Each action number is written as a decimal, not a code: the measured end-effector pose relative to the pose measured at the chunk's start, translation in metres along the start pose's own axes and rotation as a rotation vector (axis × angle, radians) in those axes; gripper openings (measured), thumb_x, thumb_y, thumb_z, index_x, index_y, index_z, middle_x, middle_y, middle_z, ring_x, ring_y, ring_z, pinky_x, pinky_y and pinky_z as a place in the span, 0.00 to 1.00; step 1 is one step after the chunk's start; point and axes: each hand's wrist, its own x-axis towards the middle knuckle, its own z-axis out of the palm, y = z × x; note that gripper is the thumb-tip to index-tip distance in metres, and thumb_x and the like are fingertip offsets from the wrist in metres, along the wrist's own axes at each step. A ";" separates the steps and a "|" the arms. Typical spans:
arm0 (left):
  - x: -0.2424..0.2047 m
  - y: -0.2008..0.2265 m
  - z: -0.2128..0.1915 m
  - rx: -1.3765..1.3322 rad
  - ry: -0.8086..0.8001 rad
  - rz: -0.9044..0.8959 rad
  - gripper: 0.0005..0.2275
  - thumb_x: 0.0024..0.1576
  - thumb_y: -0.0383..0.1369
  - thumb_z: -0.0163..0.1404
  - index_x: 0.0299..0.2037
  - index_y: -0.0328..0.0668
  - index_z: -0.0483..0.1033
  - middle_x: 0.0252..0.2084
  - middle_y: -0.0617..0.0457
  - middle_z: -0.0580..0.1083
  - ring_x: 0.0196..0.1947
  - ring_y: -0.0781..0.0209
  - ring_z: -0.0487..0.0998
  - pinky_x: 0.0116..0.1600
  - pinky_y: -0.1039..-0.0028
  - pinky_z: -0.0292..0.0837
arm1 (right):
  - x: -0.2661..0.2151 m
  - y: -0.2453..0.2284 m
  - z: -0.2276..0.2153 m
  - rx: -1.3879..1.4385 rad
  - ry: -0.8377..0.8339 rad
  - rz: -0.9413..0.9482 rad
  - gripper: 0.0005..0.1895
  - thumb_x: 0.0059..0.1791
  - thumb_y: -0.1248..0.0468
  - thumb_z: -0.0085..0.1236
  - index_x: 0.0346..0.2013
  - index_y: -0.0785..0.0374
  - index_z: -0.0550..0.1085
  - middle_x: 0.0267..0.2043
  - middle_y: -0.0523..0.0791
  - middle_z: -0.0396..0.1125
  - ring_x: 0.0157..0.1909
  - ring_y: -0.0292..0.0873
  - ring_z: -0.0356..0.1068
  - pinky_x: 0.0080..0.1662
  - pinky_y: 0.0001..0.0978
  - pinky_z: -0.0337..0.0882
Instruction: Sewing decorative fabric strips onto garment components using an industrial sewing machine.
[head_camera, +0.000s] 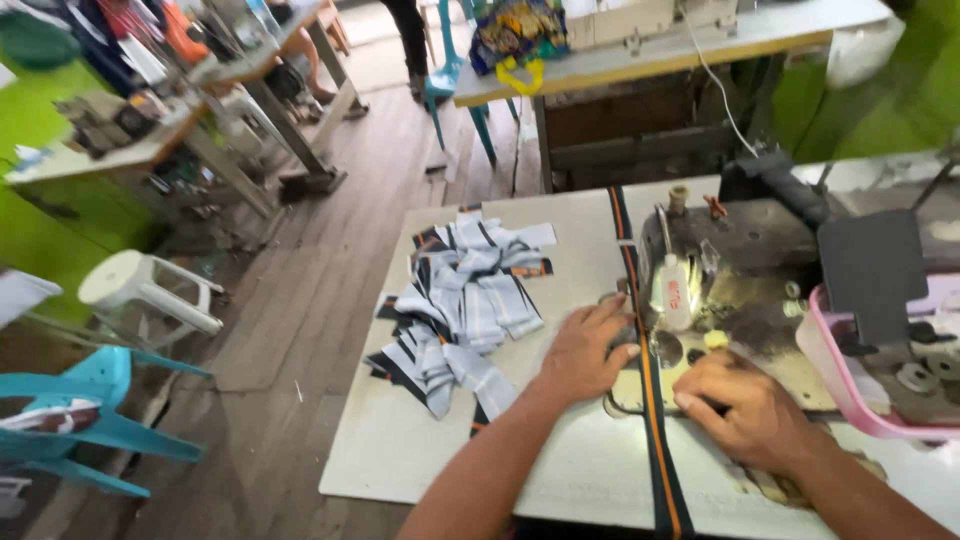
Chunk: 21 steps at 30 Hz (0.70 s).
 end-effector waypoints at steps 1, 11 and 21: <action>0.002 0.002 -0.005 0.013 0.005 0.006 0.19 0.59 0.40 0.47 0.59 0.43 0.71 0.71 0.43 0.64 0.65 0.39 0.66 0.68 0.52 0.55 | 0.004 -0.001 0.000 0.001 0.009 -0.011 0.07 0.48 0.64 0.56 0.26 0.61 0.77 0.30 0.41 0.75 0.36 0.41 0.72 0.42 0.34 0.73; -0.001 0.004 -0.001 0.029 0.010 -0.049 0.20 0.60 0.41 0.45 0.60 0.44 0.71 0.71 0.48 0.64 0.62 0.41 0.66 0.67 0.53 0.57 | -0.007 0.014 0.006 -0.024 0.017 0.039 0.08 0.47 0.64 0.57 0.25 0.61 0.78 0.29 0.41 0.75 0.35 0.39 0.74 0.40 0.33 0.74; 0.003 0.004 -0.001 0.074 -0.019 -0.069 0.19 0.59 0.42 0.44 0.58 0.45 0.73 0.71 0.48 0.64 0.62 0.42 0.66 0.66 0.52 0.57 | -0.008 0.023 0.006 -0.016 -0.013 0.098 0.07 0.46 0.63 0.58 0.27 0.63 0.80 0.29 0.41 0.76 0.34 0.39 0.75 0.40 0.32 0.74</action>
